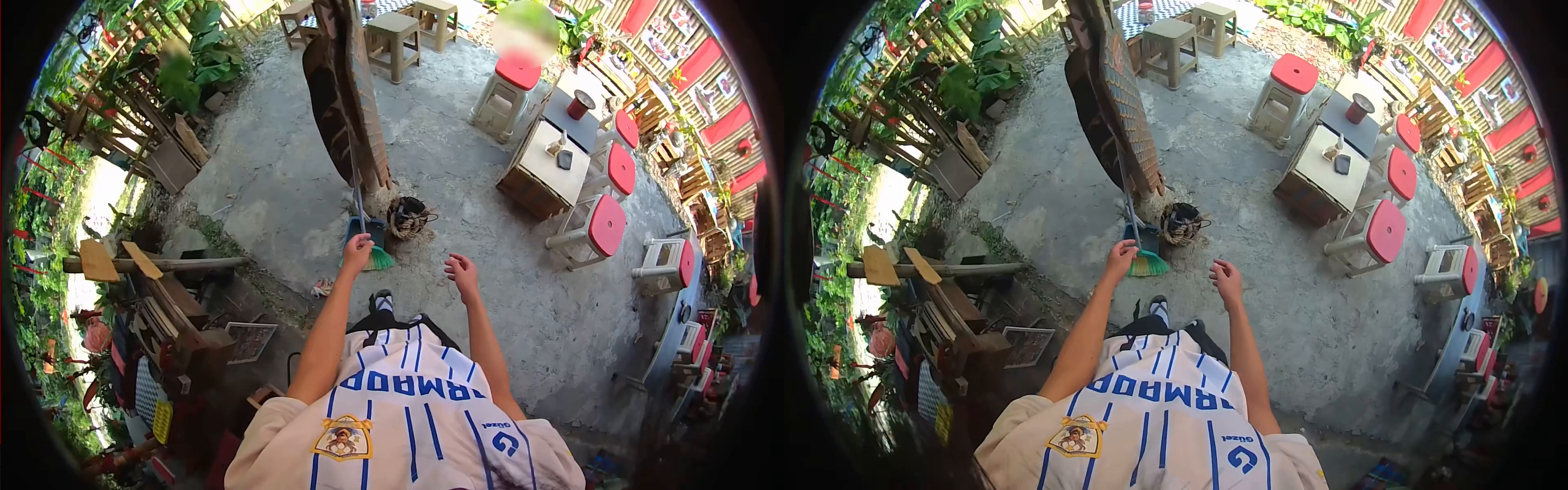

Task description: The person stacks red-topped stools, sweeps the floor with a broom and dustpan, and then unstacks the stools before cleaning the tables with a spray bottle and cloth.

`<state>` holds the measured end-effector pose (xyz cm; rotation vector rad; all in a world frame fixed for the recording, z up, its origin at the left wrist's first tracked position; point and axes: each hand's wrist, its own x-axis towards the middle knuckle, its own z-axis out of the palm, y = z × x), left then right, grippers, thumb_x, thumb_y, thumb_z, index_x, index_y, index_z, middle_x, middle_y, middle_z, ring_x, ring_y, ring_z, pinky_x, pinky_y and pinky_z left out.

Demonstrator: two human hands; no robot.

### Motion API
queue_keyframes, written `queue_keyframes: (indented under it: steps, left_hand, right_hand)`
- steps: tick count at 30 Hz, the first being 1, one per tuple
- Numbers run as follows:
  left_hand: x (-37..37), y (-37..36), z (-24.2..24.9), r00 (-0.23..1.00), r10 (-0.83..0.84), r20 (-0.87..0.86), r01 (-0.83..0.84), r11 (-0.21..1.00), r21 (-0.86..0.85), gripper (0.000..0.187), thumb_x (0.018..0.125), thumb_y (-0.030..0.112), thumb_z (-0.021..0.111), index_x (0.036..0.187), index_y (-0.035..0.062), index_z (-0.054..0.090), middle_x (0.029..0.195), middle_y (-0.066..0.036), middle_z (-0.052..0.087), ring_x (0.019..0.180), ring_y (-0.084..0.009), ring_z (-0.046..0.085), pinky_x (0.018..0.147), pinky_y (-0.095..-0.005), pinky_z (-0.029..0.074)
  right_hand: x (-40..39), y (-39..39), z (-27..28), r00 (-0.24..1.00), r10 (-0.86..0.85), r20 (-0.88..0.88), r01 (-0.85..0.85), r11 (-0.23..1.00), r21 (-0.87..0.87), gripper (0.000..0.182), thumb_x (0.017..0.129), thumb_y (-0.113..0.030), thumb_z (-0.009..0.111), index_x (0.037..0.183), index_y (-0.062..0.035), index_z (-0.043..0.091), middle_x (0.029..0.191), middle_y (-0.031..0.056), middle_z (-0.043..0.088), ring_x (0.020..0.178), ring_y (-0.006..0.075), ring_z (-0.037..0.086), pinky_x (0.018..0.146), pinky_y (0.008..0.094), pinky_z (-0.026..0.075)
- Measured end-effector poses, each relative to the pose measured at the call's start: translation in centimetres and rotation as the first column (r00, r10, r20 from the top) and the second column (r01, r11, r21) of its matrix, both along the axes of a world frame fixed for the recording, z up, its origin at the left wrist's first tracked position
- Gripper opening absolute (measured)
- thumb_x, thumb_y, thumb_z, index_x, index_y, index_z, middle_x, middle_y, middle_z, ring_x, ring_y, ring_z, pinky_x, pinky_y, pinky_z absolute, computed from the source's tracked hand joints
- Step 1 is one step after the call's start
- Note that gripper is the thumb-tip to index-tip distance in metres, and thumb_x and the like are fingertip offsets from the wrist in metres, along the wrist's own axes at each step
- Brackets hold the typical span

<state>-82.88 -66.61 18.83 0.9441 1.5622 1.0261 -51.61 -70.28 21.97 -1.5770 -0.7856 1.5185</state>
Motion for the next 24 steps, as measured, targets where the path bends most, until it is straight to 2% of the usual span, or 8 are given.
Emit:
queue_keyframes:
  steps: [2,7,10,16,19,22,23,24]
  left_hand:
    - [-1.7,-1.2,1.9,0.999,0.03,0.016,-0.031,0.999,0.026,0.031,0.085,0.016,0.066,0.112,0.0025,0.061,0.085,-0.005,0.065,0.074,-0.0118,0.06,0.066,-0.0273,0.048]
    - [-7.6,-2.1,-0.4,1.0,0.025,-0.006,-0.025,0.999,0.034,0.031,0.084,0.016,0.066,0.111,0.0015,0.062,0.09,-0.007,0.067,0.081,-0.0142,0.062,0.074,-0.029,0.049]
    - [-11.0,-0.2,-1.2,0.997,0.024,-0.069,-0.024,1.0,0.0,0.031,0.084,0.017,0.067,0.111,0.0025,0.063,0.09,-0.008,0.068,0.081,-0.0145,0.062,0.075,-0.0297,0.049]
    - [-16.9,7.1,-5.9,0.983,-0.133,-0.126,0.128,0.991,-0.042,0.031,0.082,0.021,0.067,0.11,0.0067,0.064,0.086,-0.007,0.068,0.08,-0.0166,0.063,0.075,-0.031,0.049]
    - [-18.2,10.9,-7.4,0.966,-0.208,-0.154,0.199,0.977,-0.072,0.032,0.081,0.022,0.068,0.109,0.0069,0.065,0.086,-0.008,0.069,0.082,-0.0185,0.064,0.076,-0.033,0.05]
    - [-19.3,13.9,-8.9,0.937,-0.28,-0.209,0.264,0.959,-0.099,0.032,0.08,0.022,0.068,0.108,0.007,0.064,0.089,-0.009,0.069,0.085,-0.022,0.065,0.078,-0.0361,0.05]
    - [-19.4,15.3,-9.2,0.926,-0.3,-0.227,0.285,0.954,-0.097,0.032,0.08,0.022,0.067,0.108,0.0071,0.064,0.09,-0.009,0.07,0.086,-0.0234,0.066,0.079,-0.0373,0.05]
    - [-19.5,16.4,-9.4,0.922,-0.311,-0.232,0.295,0.95,-0.101,0.032,0.08,0.022,0.067,0.109,0.0073,0.064,0.09,-0.01,0.07,0.087,-0.0248,0.065,0.079,-0.0381,0.05]
  right_hand:
    - [-1.7,1.6,0.0,0.995,0.095,0.013,-0.095,0.995,0.016,0.032,0.09,-0.023,0.06,0.118,-0.0066,0.061,0.097,0.0042,0.068,0.079,0.0116,0.062,0.066,0.0255,0.048]
    - [-8.9,4.7,1.0,0.964,0.243,0.106,-0.247,0.969,0.028,0.033,0.092,-0.025,0.057,0.119,-0.0058,0.06,0.1,0.0045,0.067,0.082,0.013,0.062,0.071,0.0273,0.049]
    - [-13.6,6.7,3.2,0.945,0.318,0.078,-0.321,0.946,0.034,0.033,0.093,-0.026,0.057,0.119,-0.0065,0.06,0.1,0.0042,0.067,0.083,0.0126,0.062,0.07,0.0273,0.049]
    - [-22.4,14.1,3.4,0.949,0.305,0.082,-0.313,0.942,0.118,0.037,0.09,-0.025,0.062,0.12,-0.0028,0.06,0.096,0.006,0.067,0.078,0.0125,0.061,0.067,0.0281,0.049]
    - [-27.1,19.6,3.0,0.933,0.359,-0.013,-0.359,0.933,0.015,0.044,0.093,-0.027,0.06,0.13,-0.0049,0.05,0.096,0.0049,0.065,0.081,0.0142,0.062,0.066,0.027,0.049]
    - [-31.1,25.2,-0.3,0.988,0.153,-0.021,-0.154,0.982,-0.109,0.056,0.092,-0.026,0.06,0.14,-0.0056,0.039,0.096,0.0075,0.065,0.075,0.0158,0.063,0.062,0.0278,0.05]
    - [-31.7,27.1,-1.7,0.99,0.134,-0.029,-0.137,0.98,-0.146,0.065,0.092,-0.025,0.06,0.147,-0.0132,0.026,0.093,0.0086,0.065,0.069,0.0172,0.063,0.058,0.0307,0.052]
    - [-32.2,28.5,-2.5,0.996,0.092,0.001,-0.091,0.987,-0.134,0.067,0.091,-0.024,0.06,0.147,-0.0164,0.024,0.093,0.0085,0.066,0.069,0.0173,0.063,0.057,0.0308,0.052]
